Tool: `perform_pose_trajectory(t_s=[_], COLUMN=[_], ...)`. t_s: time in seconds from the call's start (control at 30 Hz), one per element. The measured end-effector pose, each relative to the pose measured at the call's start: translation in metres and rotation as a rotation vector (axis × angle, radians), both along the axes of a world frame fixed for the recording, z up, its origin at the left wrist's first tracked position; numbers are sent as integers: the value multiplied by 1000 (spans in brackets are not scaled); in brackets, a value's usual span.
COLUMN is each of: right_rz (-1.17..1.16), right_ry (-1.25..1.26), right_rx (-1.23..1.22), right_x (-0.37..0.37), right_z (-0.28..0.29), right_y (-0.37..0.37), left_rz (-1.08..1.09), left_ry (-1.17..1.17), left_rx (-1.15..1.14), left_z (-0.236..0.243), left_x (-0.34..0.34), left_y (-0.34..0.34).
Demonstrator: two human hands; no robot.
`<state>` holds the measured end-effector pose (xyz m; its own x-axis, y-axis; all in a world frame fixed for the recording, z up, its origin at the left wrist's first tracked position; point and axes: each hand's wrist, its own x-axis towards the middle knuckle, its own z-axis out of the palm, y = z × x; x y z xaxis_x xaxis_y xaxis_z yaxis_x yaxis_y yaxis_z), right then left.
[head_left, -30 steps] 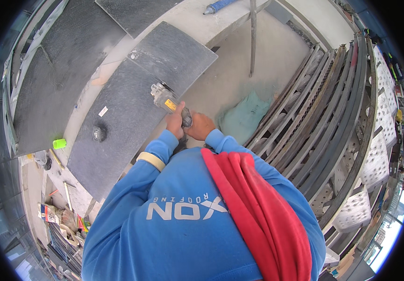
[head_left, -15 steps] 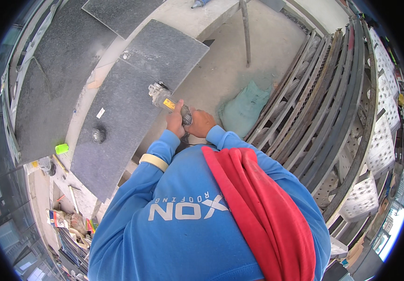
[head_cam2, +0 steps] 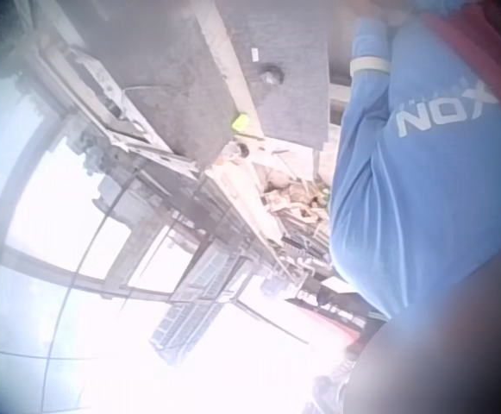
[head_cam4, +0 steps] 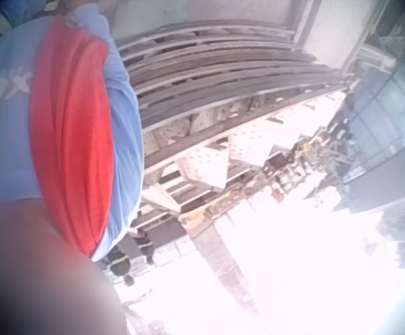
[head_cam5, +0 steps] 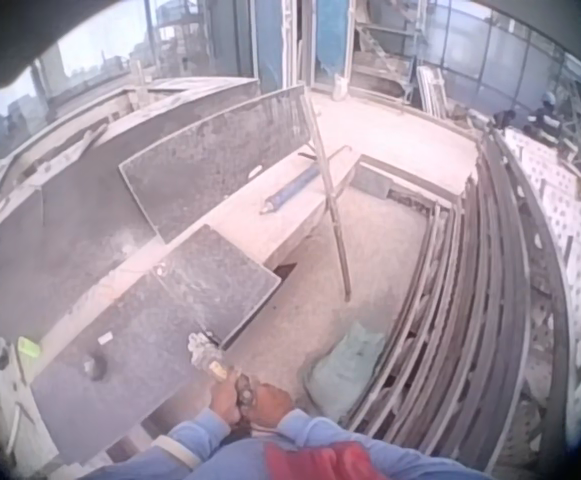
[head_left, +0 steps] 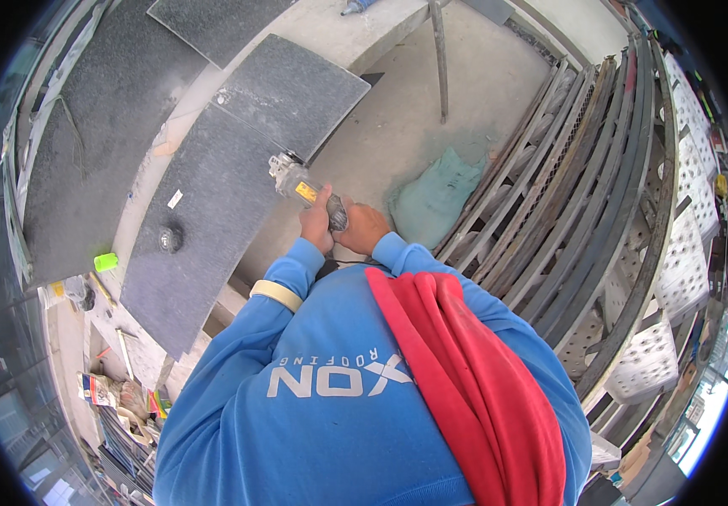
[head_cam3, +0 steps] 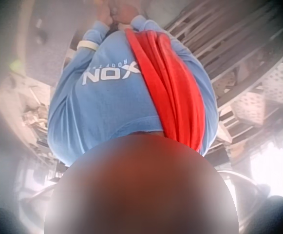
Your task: The person uses an angle grinder to cut a dark stone tile on a rooftop. They measure and mark the tile, cut it, then lift and fit the piece into a wall opening with a coworker's assistance.
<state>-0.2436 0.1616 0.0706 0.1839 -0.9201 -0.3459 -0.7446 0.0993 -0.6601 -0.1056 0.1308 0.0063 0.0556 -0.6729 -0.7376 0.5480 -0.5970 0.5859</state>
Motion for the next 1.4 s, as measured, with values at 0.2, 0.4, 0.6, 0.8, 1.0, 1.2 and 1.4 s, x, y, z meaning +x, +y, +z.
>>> perform_pose_trajectory(t_s=[0.2, 0.4, 0.6, 0.8, 1.0, 1.2, 1.4], right_rz=[7, 17, 13, -5, 26, 41, 39], right_ry=[1, -9, -3, -10, -10, -22, -22], right_rx=[-30, -31, -25, -72, -46, -22, -22], right_x=[-9, -14, -17, -16, -8, 3, 15], right_z=[-3, -3, -7, -6, -4, -6, -5], right_y=[9, 15, 17, 16, 3, -13, -26], left_rz=[23, 8, 13, 24, 22, 15, 30], left_ry=[-10, -15, -21, -52, -73, -62, -58], left_rx=[32, 11, 45, 65, 44, 58, 38], left_z=[-2, 14, 18, 15, 17, 16, 17], left_x=[-11, -18, -23, -23, -14, -3, 7], left_y=[9, 17, 20, 17, 6, -8, -20])
